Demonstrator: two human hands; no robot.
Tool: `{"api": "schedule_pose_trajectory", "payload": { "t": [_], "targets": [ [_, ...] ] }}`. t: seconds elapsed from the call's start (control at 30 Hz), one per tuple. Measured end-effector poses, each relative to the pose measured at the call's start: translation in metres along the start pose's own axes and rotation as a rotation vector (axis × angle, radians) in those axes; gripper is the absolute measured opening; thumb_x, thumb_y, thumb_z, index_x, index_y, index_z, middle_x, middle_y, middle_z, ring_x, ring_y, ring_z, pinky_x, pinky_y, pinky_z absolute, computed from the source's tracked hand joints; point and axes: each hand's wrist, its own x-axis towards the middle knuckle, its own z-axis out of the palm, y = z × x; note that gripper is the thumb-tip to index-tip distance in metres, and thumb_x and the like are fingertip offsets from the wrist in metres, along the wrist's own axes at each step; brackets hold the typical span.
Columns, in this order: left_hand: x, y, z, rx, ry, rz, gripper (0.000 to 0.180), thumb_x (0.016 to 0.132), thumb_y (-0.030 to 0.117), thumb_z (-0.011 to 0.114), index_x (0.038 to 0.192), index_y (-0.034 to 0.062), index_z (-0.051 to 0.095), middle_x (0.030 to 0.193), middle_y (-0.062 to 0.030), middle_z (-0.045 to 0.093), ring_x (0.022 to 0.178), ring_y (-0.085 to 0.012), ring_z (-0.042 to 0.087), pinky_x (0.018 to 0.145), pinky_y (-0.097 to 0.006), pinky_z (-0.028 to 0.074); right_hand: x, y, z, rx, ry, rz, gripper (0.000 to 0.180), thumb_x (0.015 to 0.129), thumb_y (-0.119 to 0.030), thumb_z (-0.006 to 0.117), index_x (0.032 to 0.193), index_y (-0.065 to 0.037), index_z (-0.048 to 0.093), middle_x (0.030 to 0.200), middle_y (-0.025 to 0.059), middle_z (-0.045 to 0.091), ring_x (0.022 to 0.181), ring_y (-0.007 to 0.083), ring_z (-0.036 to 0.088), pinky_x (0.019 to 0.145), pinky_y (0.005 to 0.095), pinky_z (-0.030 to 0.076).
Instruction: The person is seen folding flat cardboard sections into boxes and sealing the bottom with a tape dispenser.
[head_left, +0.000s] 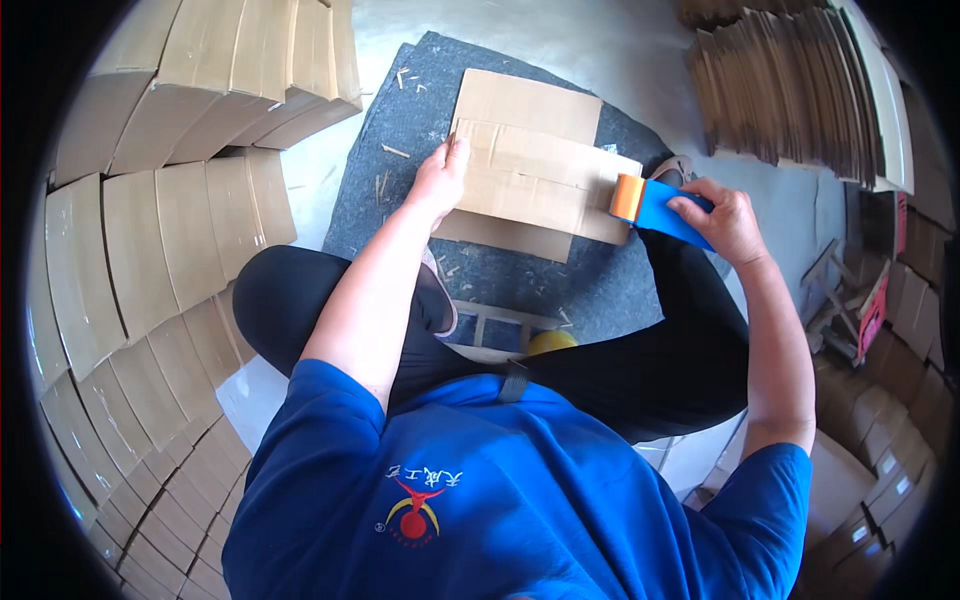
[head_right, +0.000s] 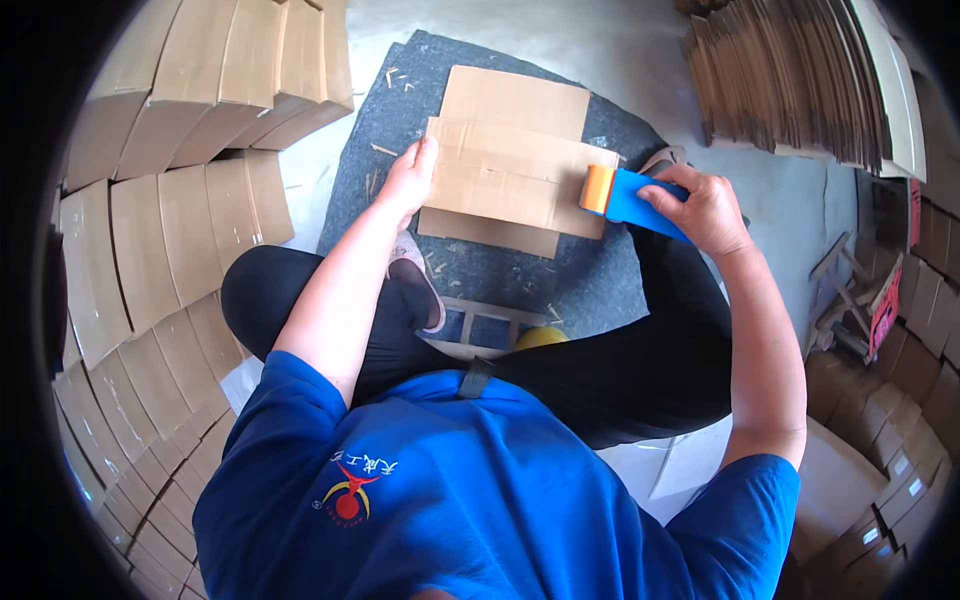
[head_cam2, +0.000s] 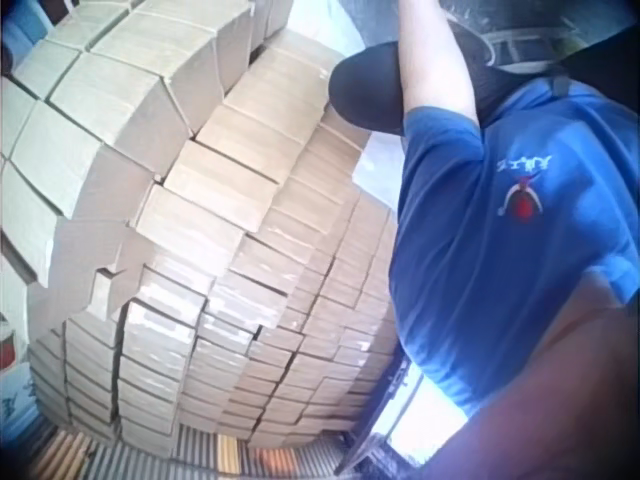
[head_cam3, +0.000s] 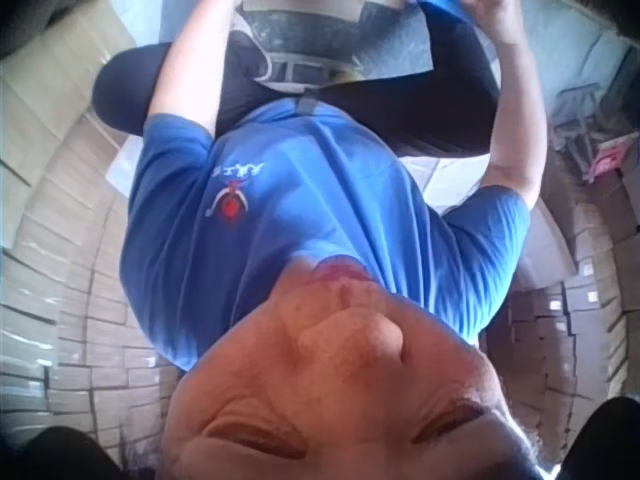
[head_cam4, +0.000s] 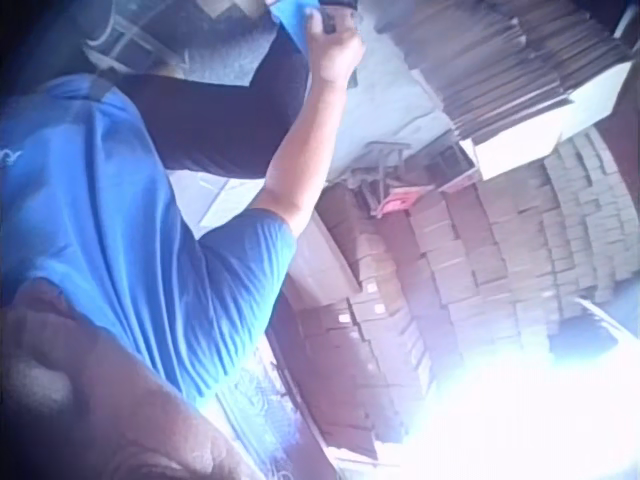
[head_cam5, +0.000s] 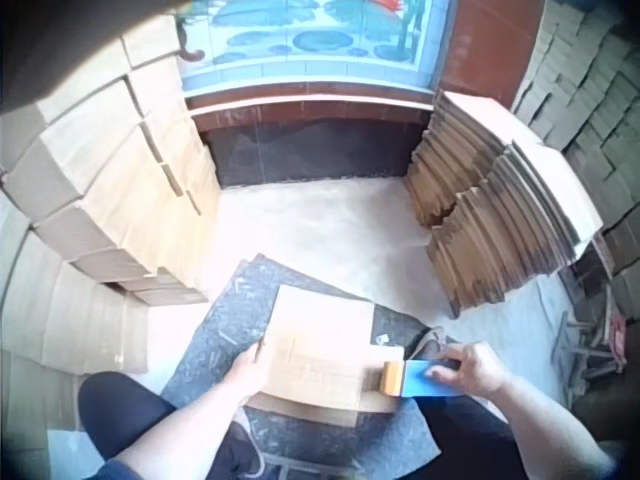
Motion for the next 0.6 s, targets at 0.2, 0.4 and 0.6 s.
{"api": "schedule_pose_trajectory", "payload": {
  "t": [0.2,0.4,0.6],
  "targets": [
    [0.000,0.003,0.004,0.108,0.027,0.001,0.063,0.102,0.050,0.039,0.145,0.0048,0.043,0.138,-0.0197,0.056,0.130,-0.0310,0.051,0.107,-0.037,0.039,0.006,0.019,0.010,-0.026,-0.027,0.038,0.029,0.084,-0.036,0.075,0.095,-0.009,0.073,0.081,0.0142,0.071,0.076,0.0296,0.071,0.074,0.0377,0.056],
    [-0.020,0.029,0.029,0.965,0.395,0.240,0.060,0.102,0.042,0.040,0.151,0.0096,0.032,0.158,-0.0174,0.029,0.148,-0.0298,0.025,0.118,-0.055,0.016,0.003,0.020,0.014,-0.063,0.006,0.014,0.029,0.083,-0.037,0.075,0.092,-0.010,0.073,0.081,0.0142,0.071,0.075,0.0315,0.070,0.073,0.0392,0.056],
    [-0.037,0.042,0.110,1.240,0.094,0.618,0.067,0.102,0.045,0.035,0.155,0.0059,0.022,0.164,-0.0111,0.014,0.152,-0.0236,0.008,0.123,-0.043,0.003,0.003,0.023,0.017,-0.068,0.036,0.014,0.030,0.081,-0.039,0.075,0.092,-0.010,0.074,0.084,0.0136,0.071,0.078,0.0316,0.069,0.076,0.0400,0.055]
  ]
}}
